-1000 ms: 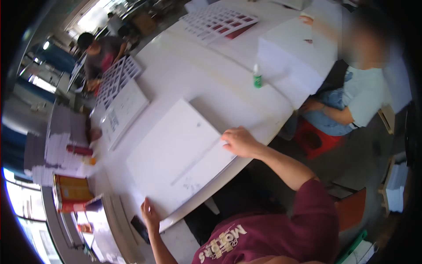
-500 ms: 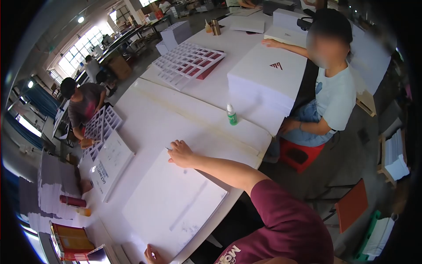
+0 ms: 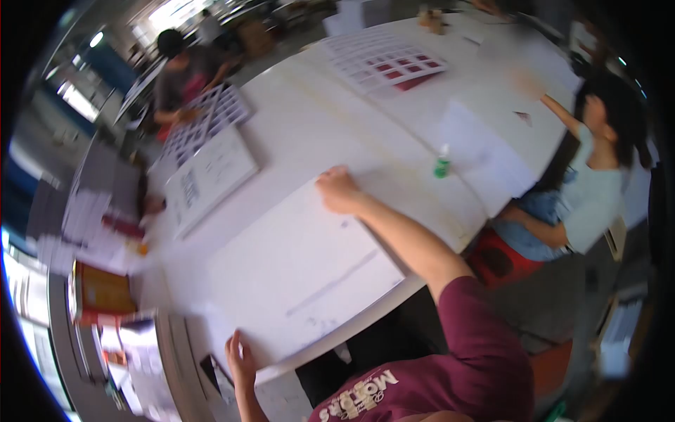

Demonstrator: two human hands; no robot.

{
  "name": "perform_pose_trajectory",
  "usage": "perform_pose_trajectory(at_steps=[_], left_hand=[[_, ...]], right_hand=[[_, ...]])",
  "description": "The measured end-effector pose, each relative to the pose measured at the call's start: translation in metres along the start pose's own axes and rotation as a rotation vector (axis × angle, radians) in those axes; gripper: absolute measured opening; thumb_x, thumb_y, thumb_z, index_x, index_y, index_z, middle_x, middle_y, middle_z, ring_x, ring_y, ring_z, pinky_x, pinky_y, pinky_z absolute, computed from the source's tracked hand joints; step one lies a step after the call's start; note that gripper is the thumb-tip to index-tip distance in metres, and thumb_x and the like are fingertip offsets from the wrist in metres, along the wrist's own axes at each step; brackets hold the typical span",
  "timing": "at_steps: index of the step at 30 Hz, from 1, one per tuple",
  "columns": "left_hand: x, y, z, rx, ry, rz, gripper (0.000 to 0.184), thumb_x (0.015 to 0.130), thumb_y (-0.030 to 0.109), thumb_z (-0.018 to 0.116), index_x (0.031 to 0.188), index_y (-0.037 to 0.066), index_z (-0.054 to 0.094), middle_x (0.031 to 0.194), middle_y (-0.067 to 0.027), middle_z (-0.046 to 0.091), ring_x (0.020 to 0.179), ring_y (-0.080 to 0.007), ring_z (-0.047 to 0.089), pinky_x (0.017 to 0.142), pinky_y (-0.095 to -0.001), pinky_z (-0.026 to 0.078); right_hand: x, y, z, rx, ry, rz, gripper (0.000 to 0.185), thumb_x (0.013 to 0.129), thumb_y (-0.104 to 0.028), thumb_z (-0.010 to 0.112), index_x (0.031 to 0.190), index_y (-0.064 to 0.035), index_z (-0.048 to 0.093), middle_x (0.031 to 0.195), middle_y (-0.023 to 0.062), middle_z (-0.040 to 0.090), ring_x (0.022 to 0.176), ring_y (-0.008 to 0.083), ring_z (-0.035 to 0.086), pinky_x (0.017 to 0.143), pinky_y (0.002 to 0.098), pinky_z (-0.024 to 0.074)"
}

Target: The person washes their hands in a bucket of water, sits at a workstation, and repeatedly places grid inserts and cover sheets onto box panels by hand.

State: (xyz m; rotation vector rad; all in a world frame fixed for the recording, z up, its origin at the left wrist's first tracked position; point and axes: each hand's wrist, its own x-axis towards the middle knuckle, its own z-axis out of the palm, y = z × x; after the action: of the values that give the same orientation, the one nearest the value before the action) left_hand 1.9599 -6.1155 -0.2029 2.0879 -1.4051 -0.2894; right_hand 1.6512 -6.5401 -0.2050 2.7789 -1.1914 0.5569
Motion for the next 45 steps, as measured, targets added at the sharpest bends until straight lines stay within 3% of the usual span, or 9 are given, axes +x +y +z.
perform_pose_trajectory(at_steps=[3,8,14,17,24,28,33,39,45], left_hand=[[0.002,0.013,-0.006,0.045,-0.009,0.018,0.041,0.092,-0.002,0.057,0.133,0.003,0.054,0.124,-0.0197,0.057,0.115,-0.0366,0.055,0.099,-0.0414,0.045],[0.004,0.015,-0.005,0.025,0.016,0.076,0.048,0.087,-0.004,0.06,0.134,0.005,0.053,0.124,-0.0186,0.057,0.113,-0.0355,0.055,0.096,-0.0414,0.046],[0.0,0.007,-0.008,0.026,0.041,0.061,0.048,0.086,0.002,0.063,0.133,0.006,0.053,0.125,-0.0186,0.057,0.114,-0.038,0.053,0.098,-0.0441,0.044],[-0.001,0.007,-0.013,-0.016,0.03,0.032,0.047,0.087,0.005,0.064,0.133,0.005,0.052,0.126,-0.0181,0.056,0.115,-0.038,0.052,0.099,-0.0445,0.043],[-0.002,-0.005,-0.012,-0.177,0.048,0.021,0.047,0.088,0.005,0.064,0.133,0.006,0.052,0.129,-0.0167,0.055,0.118,-0.036,0.051,0.101,-0.0429,0.043],[-0.008,-0.013,-0.009,-0.259,0.082,-0.007,0.049,0.087,0.005,0.066,0.133,0.009,0.052,0.13,-0.0158,0.054,0.119,-0.0353,0.049,0.102,-0.0421,0.043],[-0.004,-0.018,-0.005,-0.341,0.069,-0.051,0.049,0.087,0.008,0.068,0.134,0.011,0.053,0.133,-0.0149,0.052,0.121,-0.0351,0.048,0.103,-0.043,0.042],[-0.019,-0.015,-0.009,-0.431,0.211,-0.053,0.048,0.089,0.012,0.068,0.135,0.011,0.053,0.13,-0.0173,0.054,0.119,-0.0363,0.049,0.103,-0.0426,0.042],[-0.071,-0.009,-0.01,-0.38,0.313,-0.078,0.037,0.087,0.001,0.064,0.124,0.006,0.061,0.122,-0.0143,0.057,0.115,-0.0303,0.054,0.098,-0.0389,0.044]], right_hand=[[-0.007,-0.004,0.003,0.134,0.164,-0.005,0.027,0.077,-0.01,0.064,0.104,-0.0058,0.067,0.117,0.011,0.062,0.115,0.0303,0.053,0.097,0.0494,0.0382],[0.0,-0.015,-0.001,0.076,0.221,-0.022,0.036,0.085,-0.014,0.062,0.119,-0.0056,0.061,0.129,0.0098,0.057,0.129,0.0323,0.044,0.107,0.0539,0.0304],[0.019,-0.024,-0.007,-0.076,-0.164,0.1,0.03,0.085,-0.016,0.064,0.114,-0.0084,0.064,0.125,0.0093,0.059,0.126,0.0325,0.047,0.106,0.054,0.0309],[0.036,-0.076,-0.007,0.004,-0.111,0.044,0.029,0.085,-0.015,0.066,0.113,-0.0081,0.064,0.123,0.0094,0.059,0.122,0.0309,0.049,0.103,0.0487,0.036],[0.074,-0.245,0.04,0.365,-0.09,-0.415,0.031,0.085,-0.01,0.064,0.116,-0.0071,0.063,0.124,0.0093,0.058,0.118,0.0295,0.052,0.097,0.0422,0.0427],[0.093,-0.311,0.06,0.368,0.009,-0.454,0.033,0.085,-0.006,0.06,0.118,-0.0085,0.062,0.124,0.009,0.058,0.117,0.0295,0.052,0.097,0.0422,0.0428],[0.105,-0.327,0.057,0.209,-0.176,-0.416,0.037,0.083,0.0,0.054,0.119,-0.0077,0.061,0.122,0.0102,0.06,0.118,0.0308,0.053,0.1,0.0431,0.0425],[0.086,-0.264,0.059,0.417,-0.018,-0.327,0.031,0.084,-0.007,0.058,0.114,-0.0112,0.064,0.118,0.0079,0.061,0.113,0.0294,0.055,0.097,0.0421,0.043],[0.003,-0.082,0.01,0.111,0.061,0.202,0.034,0.083,-0.006,0.059,0.115,-0.014,0.064,0.117,0.0076,0.061,0.111,0.0297,0.055,0.094,0.0436,0.0433]])
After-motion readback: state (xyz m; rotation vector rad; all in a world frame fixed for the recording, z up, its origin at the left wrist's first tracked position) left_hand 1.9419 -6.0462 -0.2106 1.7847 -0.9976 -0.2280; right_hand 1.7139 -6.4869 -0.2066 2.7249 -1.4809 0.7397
